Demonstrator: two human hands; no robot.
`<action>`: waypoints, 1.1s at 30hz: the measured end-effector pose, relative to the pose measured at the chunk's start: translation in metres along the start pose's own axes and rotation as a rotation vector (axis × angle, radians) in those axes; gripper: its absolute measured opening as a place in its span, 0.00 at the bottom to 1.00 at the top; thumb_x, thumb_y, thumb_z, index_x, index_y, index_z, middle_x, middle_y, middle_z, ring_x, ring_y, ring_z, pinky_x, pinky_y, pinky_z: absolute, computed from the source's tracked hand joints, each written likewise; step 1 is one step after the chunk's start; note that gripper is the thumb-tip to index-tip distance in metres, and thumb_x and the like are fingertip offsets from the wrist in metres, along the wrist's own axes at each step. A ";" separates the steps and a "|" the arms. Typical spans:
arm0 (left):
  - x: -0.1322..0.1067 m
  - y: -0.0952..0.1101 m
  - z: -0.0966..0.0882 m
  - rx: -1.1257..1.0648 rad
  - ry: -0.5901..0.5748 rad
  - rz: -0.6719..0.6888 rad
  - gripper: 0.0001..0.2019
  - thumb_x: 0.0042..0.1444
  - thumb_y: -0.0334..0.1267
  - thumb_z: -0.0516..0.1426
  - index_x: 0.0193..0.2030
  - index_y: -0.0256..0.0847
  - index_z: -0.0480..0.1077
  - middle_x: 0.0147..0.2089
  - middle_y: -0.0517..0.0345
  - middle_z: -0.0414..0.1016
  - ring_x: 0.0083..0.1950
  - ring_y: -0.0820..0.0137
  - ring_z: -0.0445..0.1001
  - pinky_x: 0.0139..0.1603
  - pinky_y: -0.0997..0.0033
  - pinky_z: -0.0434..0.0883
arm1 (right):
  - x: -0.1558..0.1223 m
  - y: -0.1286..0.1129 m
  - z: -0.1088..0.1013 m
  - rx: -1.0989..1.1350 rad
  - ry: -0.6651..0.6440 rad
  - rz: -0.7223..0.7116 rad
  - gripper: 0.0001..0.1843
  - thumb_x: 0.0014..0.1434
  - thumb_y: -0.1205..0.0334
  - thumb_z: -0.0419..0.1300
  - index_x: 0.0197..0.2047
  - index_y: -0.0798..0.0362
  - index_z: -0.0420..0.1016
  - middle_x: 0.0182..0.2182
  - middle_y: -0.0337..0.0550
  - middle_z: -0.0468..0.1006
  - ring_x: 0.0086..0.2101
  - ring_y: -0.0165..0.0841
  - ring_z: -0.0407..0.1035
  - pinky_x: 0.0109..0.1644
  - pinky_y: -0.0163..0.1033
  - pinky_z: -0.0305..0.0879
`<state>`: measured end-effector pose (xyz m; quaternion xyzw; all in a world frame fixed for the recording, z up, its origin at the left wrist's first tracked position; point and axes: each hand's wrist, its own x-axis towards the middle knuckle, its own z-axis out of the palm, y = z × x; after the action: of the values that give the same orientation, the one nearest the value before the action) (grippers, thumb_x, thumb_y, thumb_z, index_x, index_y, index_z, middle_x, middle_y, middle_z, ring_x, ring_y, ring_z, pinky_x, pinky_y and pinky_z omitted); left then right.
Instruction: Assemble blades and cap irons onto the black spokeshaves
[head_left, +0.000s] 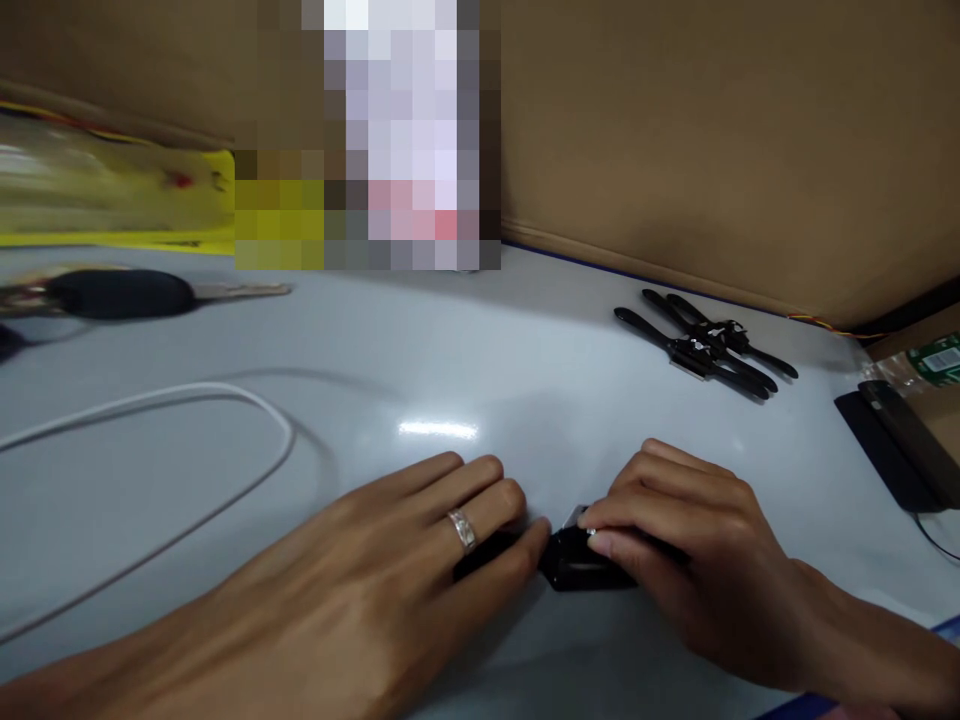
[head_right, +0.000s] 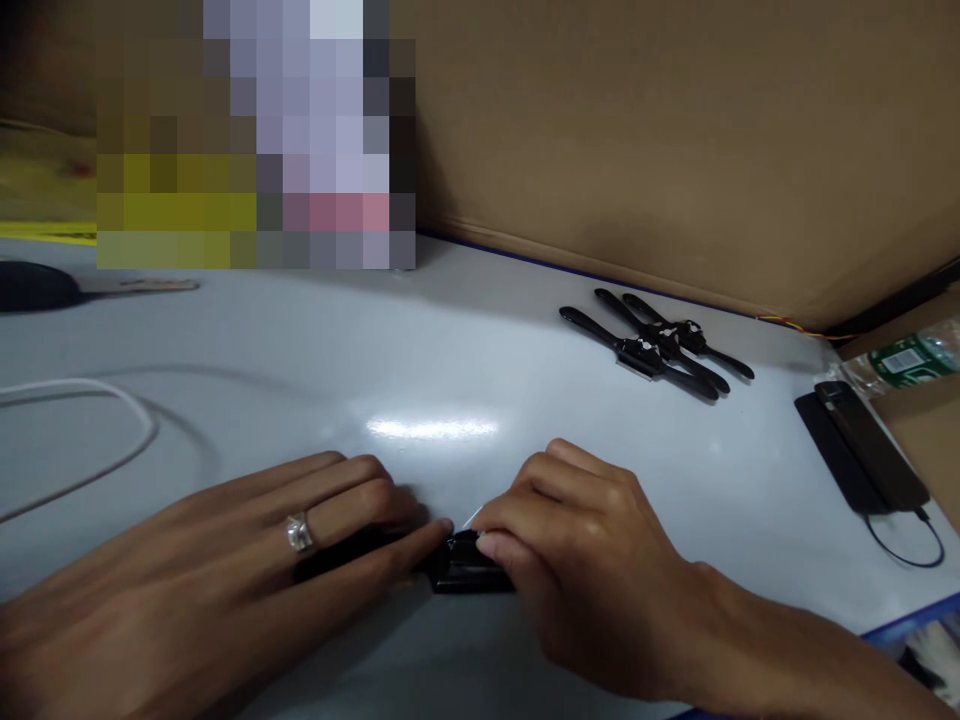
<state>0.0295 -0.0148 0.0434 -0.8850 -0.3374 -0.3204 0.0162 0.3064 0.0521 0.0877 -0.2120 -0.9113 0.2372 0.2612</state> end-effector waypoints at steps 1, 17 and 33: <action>-0.001 0.000 0.001 -0.004 0.006 -0.007 0.23 0.98 0.31 0.42 0.57 0.43 0.78 0.43 0.63 0.83 0.38 0.67 0.78 0.40 0.62 0.74 | 0.000 0.001 0.000 0.022 0.004 0.016 0.15 0.85 0.75 0.65 0.48 0.57 0.94 0.36 0.43 0.89 0.36 0.34 0.81 0.41 0.39 0.78; -0.014 0.001 0.011 -0.010 0.065 -0.045 0.24 0.92 0.25 0.43 0.58 0.46 0.80 0.47 0.58 0.83 0.44 0.61 0.78 0.47 0.58 0.75 | 0.011 0.000 -0.002 0.250 -0.047 0.374 0.13 0.71 0.75 0.76 0.37 0.48 0.89 0.34 0.34 0.89 0.35 0.30 0.79 0.41 0.35 0.72; -0.056 0.012 0.021 -0.006 0.024 -0.095 0.09 0.88 0.44 0.65 0.66 0.51 0.87 0.54 0.53 0.89 0.53 0.57 0.86 0.61 0.57 0.87 | 0.003 -0.004 0.003 -0.338 -0.015 -0.014 0.23 0.82 0.72 0.57 0.33 0.50 0.80 0.30 0.39 0.79 0.32 0.35 0.69 0.37 0.44 0.67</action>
<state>0.0164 -0.0519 -0.0034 -0.8642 -0.3777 -0.3325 0.0022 0.3011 0.0493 0.0891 -0.2448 -0.9416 0.0805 0.2168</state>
